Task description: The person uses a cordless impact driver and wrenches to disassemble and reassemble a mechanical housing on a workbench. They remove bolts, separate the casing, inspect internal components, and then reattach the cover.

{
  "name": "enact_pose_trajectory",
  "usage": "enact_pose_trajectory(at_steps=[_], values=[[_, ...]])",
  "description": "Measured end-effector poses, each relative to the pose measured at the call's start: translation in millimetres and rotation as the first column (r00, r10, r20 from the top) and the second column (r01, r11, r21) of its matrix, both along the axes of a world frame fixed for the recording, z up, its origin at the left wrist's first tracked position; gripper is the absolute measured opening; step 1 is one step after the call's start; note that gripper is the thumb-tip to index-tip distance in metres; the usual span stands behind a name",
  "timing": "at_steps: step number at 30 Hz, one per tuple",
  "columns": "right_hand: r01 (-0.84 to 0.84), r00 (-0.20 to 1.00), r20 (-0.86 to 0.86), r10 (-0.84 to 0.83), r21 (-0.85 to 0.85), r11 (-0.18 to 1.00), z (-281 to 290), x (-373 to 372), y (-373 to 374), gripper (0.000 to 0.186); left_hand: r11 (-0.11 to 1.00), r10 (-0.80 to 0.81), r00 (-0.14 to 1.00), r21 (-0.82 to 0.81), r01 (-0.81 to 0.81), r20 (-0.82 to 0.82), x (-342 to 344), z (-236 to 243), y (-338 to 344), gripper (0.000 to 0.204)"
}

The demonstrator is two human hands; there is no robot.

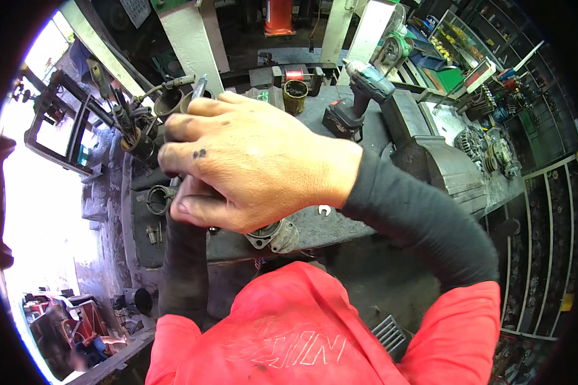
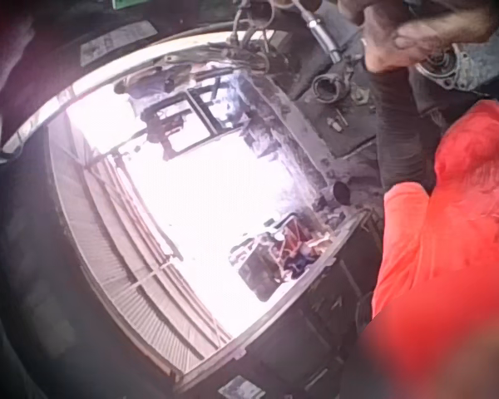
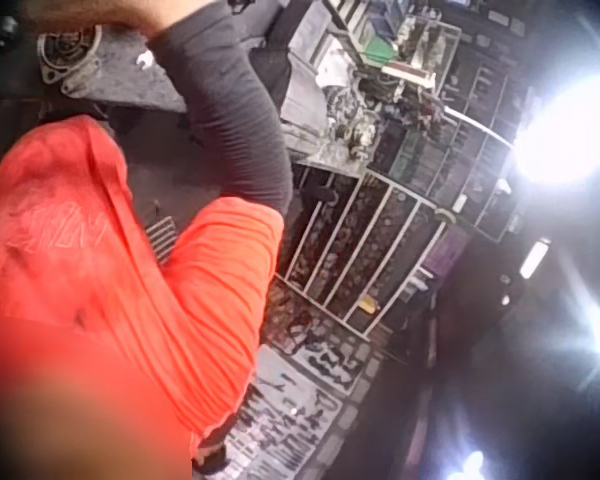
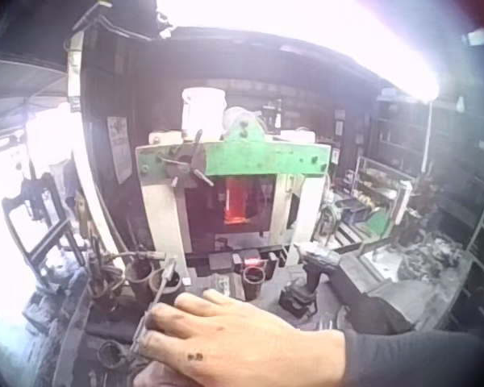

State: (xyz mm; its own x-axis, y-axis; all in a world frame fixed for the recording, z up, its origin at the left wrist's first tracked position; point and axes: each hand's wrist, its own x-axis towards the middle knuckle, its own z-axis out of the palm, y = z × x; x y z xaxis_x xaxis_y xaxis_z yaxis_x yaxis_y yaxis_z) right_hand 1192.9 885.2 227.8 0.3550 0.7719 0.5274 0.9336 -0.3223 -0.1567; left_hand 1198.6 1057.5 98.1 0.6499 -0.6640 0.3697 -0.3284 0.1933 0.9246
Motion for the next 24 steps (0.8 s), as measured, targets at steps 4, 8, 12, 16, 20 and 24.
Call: enact_pose_trajectory(at_steps=[4, 8, 12, 16, 20, 24], values=[[0.017, 0.996, -0.089, 0.011, 0.306, 0.952, -7.5, 7.2, -21.6, 0.044, 0.973, 0.191, 0.969, 0.097, -0.207, 0.155, 11.1, 24.7, -34.4, 0.056], [0.358, 0.836, -0.545, -0.069, 0.446, 0.820, -34.1, 9.0, -94.2, 0.035, 0.892, 0.419, 0.894, -0.112, -0.439, -0.161, -14.5, 31.9, -60.7, 0.019], [0.645, 0.614, -0.715, -0.334, 0.210, 0.735, -137.0, 10.8, -152.3, 0.037, 0.804, 0.567, 0.816, -0.141, -0.577, -0.112, -23.3, 33.0, -69.3, 0.021], [0.765, 0.331, -0.307, -0.892, -0.467, 0.444, -254.2, -20.9, -189.0, 0.053, 0.894, 0.422, 0.900, -0.117, -0.434, -0.110, -18.6, 34.4, -67.0, 0.024], [0.745, 0.350, -0.166, -0.922, -0.547, 0.381, -325.5, -34.9, -201.9, 0.049, 0.818, 0.527, 0.829, -0.154, -0.554, -0.188, -23.1, 31.9, -71.9, 0.023], [0.691, 0.351, -0.145, -0.925, -0.626, 0.361, -342.6, -21.9, -206.7, 0.040, 0.810, 0.574, 0.811, -0.072, -0.583, -0.112, -29.0, 35.0, -75.2, 0.024]])
